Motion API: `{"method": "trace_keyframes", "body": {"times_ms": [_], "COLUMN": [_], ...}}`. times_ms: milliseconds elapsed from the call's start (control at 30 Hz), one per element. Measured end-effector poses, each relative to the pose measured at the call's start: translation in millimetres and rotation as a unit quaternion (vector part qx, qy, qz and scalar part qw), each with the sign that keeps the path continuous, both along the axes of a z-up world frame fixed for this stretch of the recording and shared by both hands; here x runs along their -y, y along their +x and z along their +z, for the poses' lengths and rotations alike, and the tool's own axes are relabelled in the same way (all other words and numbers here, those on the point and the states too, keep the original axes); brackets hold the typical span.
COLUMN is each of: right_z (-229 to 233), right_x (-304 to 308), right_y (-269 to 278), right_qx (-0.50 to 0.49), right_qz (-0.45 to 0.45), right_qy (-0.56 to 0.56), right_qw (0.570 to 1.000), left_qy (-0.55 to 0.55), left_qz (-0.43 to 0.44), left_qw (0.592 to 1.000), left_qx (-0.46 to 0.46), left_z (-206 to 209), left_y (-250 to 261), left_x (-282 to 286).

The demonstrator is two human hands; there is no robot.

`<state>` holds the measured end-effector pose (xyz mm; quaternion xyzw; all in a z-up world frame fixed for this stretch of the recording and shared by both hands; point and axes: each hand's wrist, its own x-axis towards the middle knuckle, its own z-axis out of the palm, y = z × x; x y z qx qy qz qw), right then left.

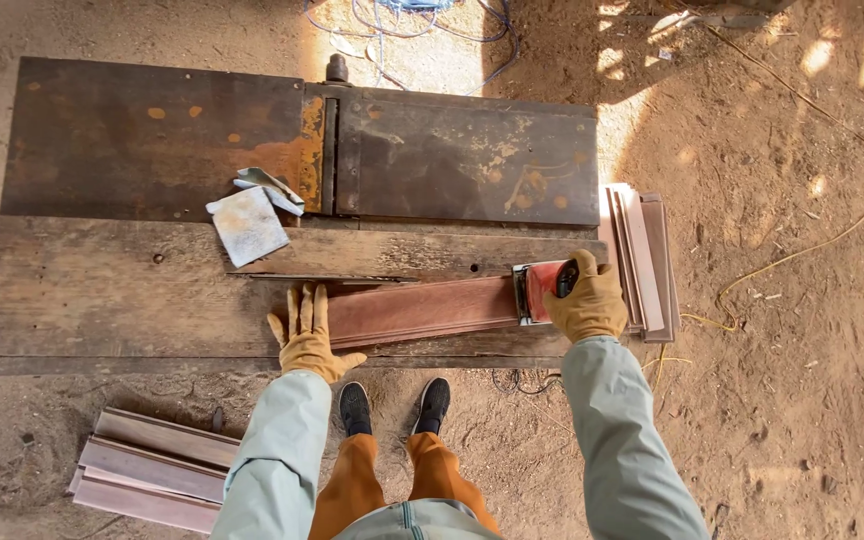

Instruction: Sanding a wooden plank using an electric orbital sander and a manual sanding block.

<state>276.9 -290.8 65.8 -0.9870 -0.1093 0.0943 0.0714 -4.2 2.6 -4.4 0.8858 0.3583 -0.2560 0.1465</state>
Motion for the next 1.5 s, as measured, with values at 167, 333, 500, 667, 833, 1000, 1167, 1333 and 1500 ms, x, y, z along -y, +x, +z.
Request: {"method": "trace_keyframes", "body": {"times_ms": [167,333,500,667,833,1000,1167,1333,1500], "right_z": [12,24,25,26,22,43,45,52,40], "right_x": [-44,-84,-117,-141,-156,-179,-195,-196,-176], "right_y": [-36,-71,-100,-121,-136,-154,-168,-169,-149], "right_qx": [-0.027,-0.026,-0.041,-0.041,-0.039,-0.084,-0.129,-0.113,-0.097], "right_qz": [0.007,0.044,0.06,0.072,0.09,0.074,0.063,0.046,0.027], "right_qy": [0.012,0.004,0.013,0.023,0.018,-0.011,-0.024,-0.022,-0.017], "right_qw": [1.0,0.999,0.997,0.996,0.995,0.994,0.989,0.992,0.995], "left_qy": [-0.009,-0.011,-0.013,-0.027,-0.049,-0.055,-0.057,-0.053,-0.047], "left_qz": [0.0,-0.013,-0.015,-0.026,-0.032,-0.028,-0.032,-0.034,-0.028], "left_qw": [1.0,0.999,0.997,0.998,0.998,0.998,0.998,0.998,0.998], "left_qx": [-0.003,0.036,0.071,0.056,0.034,0.024,0.008,0.012,0.024], "left_z": [10,1,-7,3,7,12,6,5,6], "left_y": [2,-5,-12,-9,-10,-7,-7,-6,-7], "left_x": [0,-1,-2,-5,-6,-7,-8,-8,-6]}}
